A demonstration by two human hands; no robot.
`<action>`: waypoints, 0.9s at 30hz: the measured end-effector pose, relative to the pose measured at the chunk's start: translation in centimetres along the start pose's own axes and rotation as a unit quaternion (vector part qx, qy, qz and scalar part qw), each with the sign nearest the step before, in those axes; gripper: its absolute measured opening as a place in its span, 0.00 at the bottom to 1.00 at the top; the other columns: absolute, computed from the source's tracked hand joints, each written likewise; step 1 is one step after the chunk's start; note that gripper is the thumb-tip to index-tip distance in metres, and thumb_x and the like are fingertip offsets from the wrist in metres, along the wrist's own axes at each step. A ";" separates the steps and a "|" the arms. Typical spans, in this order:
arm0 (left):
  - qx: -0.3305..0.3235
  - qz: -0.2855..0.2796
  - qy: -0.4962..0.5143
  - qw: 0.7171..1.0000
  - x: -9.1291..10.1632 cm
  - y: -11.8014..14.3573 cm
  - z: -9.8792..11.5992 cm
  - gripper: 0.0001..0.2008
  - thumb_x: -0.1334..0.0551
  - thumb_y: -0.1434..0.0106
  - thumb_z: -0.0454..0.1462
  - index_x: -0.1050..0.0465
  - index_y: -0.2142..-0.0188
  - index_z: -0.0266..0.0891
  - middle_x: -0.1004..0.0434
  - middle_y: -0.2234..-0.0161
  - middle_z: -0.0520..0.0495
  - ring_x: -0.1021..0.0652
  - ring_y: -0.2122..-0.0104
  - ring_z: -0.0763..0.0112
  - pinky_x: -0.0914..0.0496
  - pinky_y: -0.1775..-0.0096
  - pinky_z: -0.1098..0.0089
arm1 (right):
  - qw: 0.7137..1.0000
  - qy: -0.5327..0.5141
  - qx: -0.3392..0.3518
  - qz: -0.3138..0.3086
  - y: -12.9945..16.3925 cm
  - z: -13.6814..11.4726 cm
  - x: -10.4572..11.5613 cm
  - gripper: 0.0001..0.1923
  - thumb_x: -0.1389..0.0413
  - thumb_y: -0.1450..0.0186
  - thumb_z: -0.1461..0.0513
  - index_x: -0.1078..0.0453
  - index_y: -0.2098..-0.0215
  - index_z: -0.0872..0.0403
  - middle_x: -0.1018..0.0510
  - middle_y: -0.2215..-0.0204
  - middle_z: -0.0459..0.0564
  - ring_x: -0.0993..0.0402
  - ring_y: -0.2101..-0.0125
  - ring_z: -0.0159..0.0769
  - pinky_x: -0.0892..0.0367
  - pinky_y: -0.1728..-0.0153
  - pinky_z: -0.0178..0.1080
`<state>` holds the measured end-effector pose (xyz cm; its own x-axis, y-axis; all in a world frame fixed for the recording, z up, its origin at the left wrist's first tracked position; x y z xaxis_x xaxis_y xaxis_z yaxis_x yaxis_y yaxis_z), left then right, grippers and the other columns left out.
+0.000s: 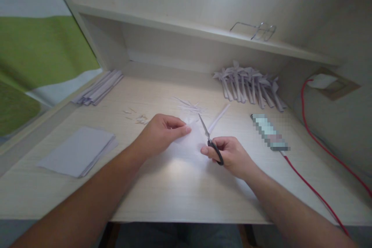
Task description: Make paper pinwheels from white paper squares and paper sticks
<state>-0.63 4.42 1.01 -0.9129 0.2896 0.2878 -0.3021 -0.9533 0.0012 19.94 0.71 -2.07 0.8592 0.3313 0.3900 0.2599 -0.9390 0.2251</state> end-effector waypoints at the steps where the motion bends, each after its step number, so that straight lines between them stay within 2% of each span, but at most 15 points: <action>1: 0.005 0.013 0.008 1.000 0.2 -0.1 -0.2 0.14 0.31 0.43 0.46 0.19 0.74 0.36 0.23 0.77 0.51 0.29 0.76 0.72 0.38 0.73 0.72 | 1.000 0.013 0.002 0.015 -0.2 0.0 0.8 0.27 0.35 0.43 0.41 0.33 0.80 0.54 0.37 0.84 0.41 0.44 0.80 0.29 0.49 0.77 0.36; 3: 0.013 0.039 0.022 0.999 0.5 -0.4 -0.6 0.15 0.30 0.44 0.47 0.18 0.73 0.36 0.23 0.77 0.51 0.29 0.77 0.73 0.39 0.74 0.73 | 0.996 0.064 -0.007 0.053 -0.6 0.2 3.1 0.25 0.35 0.43 0.42 0.27 0.75 0.55 0.31 0.81 0.43 0.39 0.78 0.32 0.46 0.76 0.36; 5: 0.010 0.053 0.030 0.998 0.6 -0.7 -0.9 0.15 0.30 0.45 0.48 0.19 0.73 0.36 0.24 0.78 0.53 0.30 0.78 0.74 0.39 0.74 0.73 | 0.977 0.182 -0.033 0.110 -0.7 0.5 5.9 0.21 0.35 0.42 0.45 0.23 0.71 0.55 0.25 0.77 0.47 0.34 0.75 0.34 0.45 0.75 0.37; 6: 0.005 0.057 0.032 0.998 0.6 -0.8 -1.0 0.15 0.30 0.45 0.48 0.19 0.73 0.36 0.25 0.78 0.53 0.30 0.77 0.74 0.39 0.73 0.73 | 0.953 0.264 -0.065 0.132 -0.5 0.8 7.3 0.21 0.36 0.42 0.46 0.24 0.73 0.55 0.25 0.79 0.48 0.34 0.77 0.35 0.47 0.76 0.38; 8: 0.000 0.069 0.040 0.997 0.5 -1.1 -1.1 0.15 0.29 0.46 0.47 0.19 0.74 0.36 0.25 0.78 0.53 0.29 0.77 0.73 0.37 0.72 0.72 | 0.901 0.398 -0.120 0.124 0.0 1.5 9.1 0.19 0.36 0.42 0.48 0.25 0.77 0.55 0.25 0.81 0.51 0.34 0.79 0.36 0.49 0.77 0.39; 10: -0.002 0.084 0.049 0.995 0.3 -1.1 -1.0 0.14 0.28 0.48 0.46 0.19 0.74 0.36 0.24 0.77 0.52 0.28 0.75 0.72 0.36 0.70 0.72 | 0.891 0.423 -0.130 0.102 0.6 1.9 10.0 0.15 0.35 0.44 0.52 0.25 0.79 0.55 0.25 0.81 0.52 0.33 0.79 0.36 0.50 0.78 0.40; 13: -0.011 0.093 0.058 0.994 -0.4 -0.4 -0.6 0.15 0.28 0.49 0.46 0.17 0.70 0.36 0.20 0.73 0.49 0.26 0.72 0.70 0.33 0.69 0.72 | 0.899 0.414 -0.120 0.075 1.6 2.2 10.5 0.10 0.33 0.49 0.58 0.24 0.81 0.55 0.25 0.83 0.50 0.32 0.80 0.36 0.49 0.78 0.39; 16: -0.012 0.095 0.074 0.993 -1.4 0.9 -0.4 0.19 0.29 0.47 0.49 0.16 0.63 0.37 0.18 0.69 0.47 0.23 0.70 0.68 0.31 0.70 0.72 | 0.901 0.411 -0.106 0.086 2.6 1.8 11.0 0.05 0.32 0.52 0.63 0.22 0.79 0.55 0.24 0.83 0.50 0.28 0.78 0.39 0.46 0.76 0.38; 19: -0.010 0.085 0.095 0.992 -2.8 2.7 -0.4 0.22 0.31 0.44 0.51 0.17 0.58 0.36 0.19 0.69 0.46 0.23 0.73 0.68 0.31 0.76 0.73 | 0.906 0.397 -0.052 0.137 3.9 0.3 10.3 0.08 0.33 0.46 0.62 0.19 0.67 0.56 0.18 0.71 0.56 0.23 0.68 0.44 0.38 0.69 0.38; 21: -0.014 0.076 0.109 0.991 -3.8 3.8 -0.5 0.23 0.32 0.42 0.51 0.17 0.58 0.35 0.20 0.70 0.45 0.23 0.76 0.69 0.32 0.79 0.74 | 0.914 0.369 0.012 0.168 4.9 -1.0 8.5 0.14 0.40 0.35 0.57 0.22 0.54 0.55 0.18 0.59 0.56 0.22 0.61 0.41 0.34 0.63 0.37; 22: -0.017 0.072 0.115 0.991 -4.3 4.4 -0.5 0.23 0.32 0.42 0.51 0.17 0.58 0.35 0.20 0.70 0.45 0.24 0.77 0.70 0.33 0.80 0.74 | 0.921 0.351 0.041 0.166 5.4 -1.4 7.1 0.16 0.43 0.31 0.54 0.25 0.49 0.52 0.18 0.58 0.52 0.23 0.62 0.37 0.33 0.63 0.35; 23: -0.021 0.070 0.122 0.990 -4.8 4.9 -0.5 0.22 0.32 0.41 0.51 0.17 0.57 0.35 0.20 0.69 0.45 0.24 0.77 0.71 0.33 0.80 0.75 | 0.930 0.323 0.077 0.156 5.8 -1.8 5.6 0.17 0.44 0.30 0.52 0.26 0.47 0.49 0.18 0.61 0.49 0.23 0.65 0.34 0.32 0.64 0.35; 24: -0.024 0.067 0.129 0.989 -5.2 5.4 -0.5 0.22 0.32 0.41 0.51 0.17 0.57 0.35 0.20 0.68 0.44 0.24 0.77 0.71 0.33 0.80 0.75 | 0.945 0.256 0.141 0.145 6.3 -2.3 4.0 0.16 0.41 0.32 0.53 0.26 0.49 0.51 0.19 0.63 0.48 0.24 0.67 0.34 0.32 0.65 0.35; 25: -0.027 0.066 0.137 0.988 -5.5 5.9 -0.5 0.22 0.32 0.41 0.50 0.18 0.56 0.35 0.20 0.67 0.44 0.24 0.76 0.71 0.32 0.80 0.75 | 0.946 0.210 0.195 0.151 6.8 -2.7 2.8 0.14 0.38 0.34 0.54 0.25 0.53 0.51 0.21 0.64 0.48 0.25 0.68 0.33 0.31 0.65 0.35; 27: -0.027 0.064 0.155 0.985 -5.9 6.7 -0.7 0.23 0.32 0.41 0.50 0.18 0.55 0.35 0.19 0.64 0.43 0.23 0.74 0.71 0.30 0.79 0.74 | 0.934 0.174 0.254 0.181 7.5 -3.0 1.1 0.07 0.36 0.36 0.58 0.25 0.62 0.52 0.24 0.66 0.47 0.28 0.69 0.33 0.32 0.66 0.36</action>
<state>2.58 -3.62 -1.31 -0.9820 0.1873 -0.0239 -0.1852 -0.9802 -0.0704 21.48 -5.65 2.76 0.7589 -0.0906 0.6449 0.2311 -0.8884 -0.3968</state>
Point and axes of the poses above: each hand's wrist, its own y-axis away from the middle knuckle, its own x-axis out of the back of the hand, z = x × y, the point moved 5 cm from there along -y, towards the middle knuckle
